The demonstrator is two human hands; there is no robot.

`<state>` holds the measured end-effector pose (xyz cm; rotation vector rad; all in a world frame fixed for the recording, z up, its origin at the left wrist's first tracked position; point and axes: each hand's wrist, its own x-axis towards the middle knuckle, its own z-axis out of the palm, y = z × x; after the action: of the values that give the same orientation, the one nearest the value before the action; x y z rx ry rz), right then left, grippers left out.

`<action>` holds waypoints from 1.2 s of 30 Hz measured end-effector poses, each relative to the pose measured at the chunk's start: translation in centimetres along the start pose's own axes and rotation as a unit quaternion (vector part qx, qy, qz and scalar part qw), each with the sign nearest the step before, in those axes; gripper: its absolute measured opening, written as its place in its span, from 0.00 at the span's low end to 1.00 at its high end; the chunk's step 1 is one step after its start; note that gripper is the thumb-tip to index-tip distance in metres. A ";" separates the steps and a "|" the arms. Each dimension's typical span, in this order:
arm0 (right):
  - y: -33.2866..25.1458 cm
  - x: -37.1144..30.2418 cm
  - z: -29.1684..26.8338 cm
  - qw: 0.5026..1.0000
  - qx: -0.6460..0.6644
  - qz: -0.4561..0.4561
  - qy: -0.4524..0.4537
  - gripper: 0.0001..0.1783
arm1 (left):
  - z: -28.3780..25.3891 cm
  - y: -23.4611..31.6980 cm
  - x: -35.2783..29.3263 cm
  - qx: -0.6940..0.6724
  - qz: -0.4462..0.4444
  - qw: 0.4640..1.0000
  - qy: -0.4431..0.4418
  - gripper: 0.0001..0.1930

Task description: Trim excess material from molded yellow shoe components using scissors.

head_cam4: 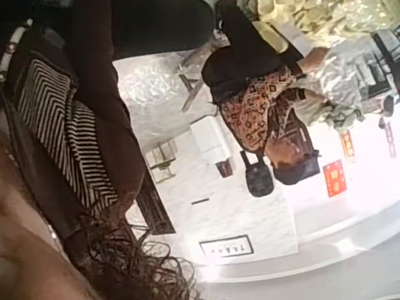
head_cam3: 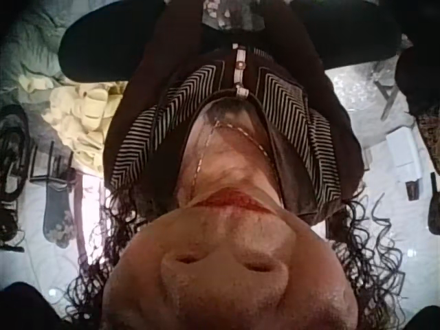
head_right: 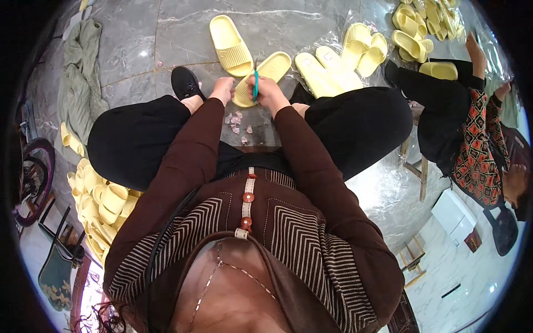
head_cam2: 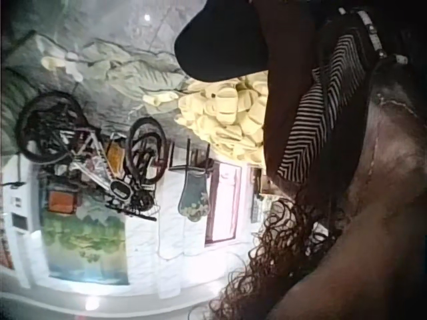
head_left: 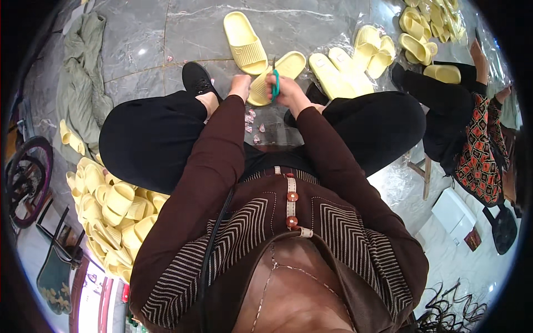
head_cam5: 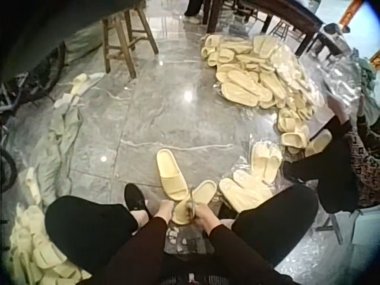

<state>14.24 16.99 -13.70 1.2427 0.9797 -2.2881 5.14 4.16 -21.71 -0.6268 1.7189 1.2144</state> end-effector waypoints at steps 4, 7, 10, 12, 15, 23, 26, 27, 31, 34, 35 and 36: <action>0.6 -0.9 2.0 0.992 0.038 0.103 -0.063 0.09 | -0.6 -0.3 -0.6 -0.047 -0.047 0.997 -0.030 0.05; 0.6 -1.1 2.6 0.986 0.064 0.140 -0.063 0.10 | -1.1 -0.5 -0.5 -0.087 -0.046 0.993 -0.064 0.04; 0.5 -0.7 2.7 0.983 0.093 0.145 -0.055 0.11 | -1.1 -0.6 -0.7 -0.171 -0.020 0.983 -0.061 0.04; 0.2 -0.1 1.8 0.981 0.111 0.143 -0.067 0.09 | -0.4 0.0 -1.6 -0.165 -0.020 0.985 -0.054 0.04; 0.1 0.0 1.6 0.977 0.140 0.145 -0.069 0.09 | -0.2 0.5 -2.9 -0.157 -0.019 0.987 -0.036 0.04; -0.7 0.1 1.6 0.966 0.205 0.149 -0.060 0.17 | -1.0 0.7 -3.6 -0.151 -0.025 0.987 -0.054 0.07; -0.9 0.0 1.6 0.962 0.217 0.143 -0.087 0.18 | -1.1 0.8 -3.5 -0.146 -0.024 0.987 -0.063 0.07; -0.8 0.0 1.7 0.960 0.223 0.144 -0.091 0.18 | -1.0 0.8 -3.5 -0.147 -0.024 0.987 -0.063 0.07; -0.6 0.4 1.7 0.956 0.237 0.149 -0.091 0.18 | -1.2 0.7 -3.7 -0.145 -0.021 0.987 -0.066 0.07; -0.3 1.3 0.9 0.955 0.246 0.152 -0.073 0.18 | -1.2 0.8 -3.9 -0.131 -0.023 0.989 -0.064 0.07; -0.3 1.7 0.7 0.958 0.241 0.139 -0.073 0.17 | -1.3 0.8 -3.9 -0.132 -0.023 0.989 -0.064 0.07; -0.3 2.0 0.4 0.961 0.236 0.126 -0.073 0.16 | -1.3 0.8 -3.9 -0.128 -0.027 0.989 -0.067 0.07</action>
<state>12.77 16.89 -15.08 1.2588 0.2043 -2.4344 5.76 2.92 -17.80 -0.7210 1.4389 1.4191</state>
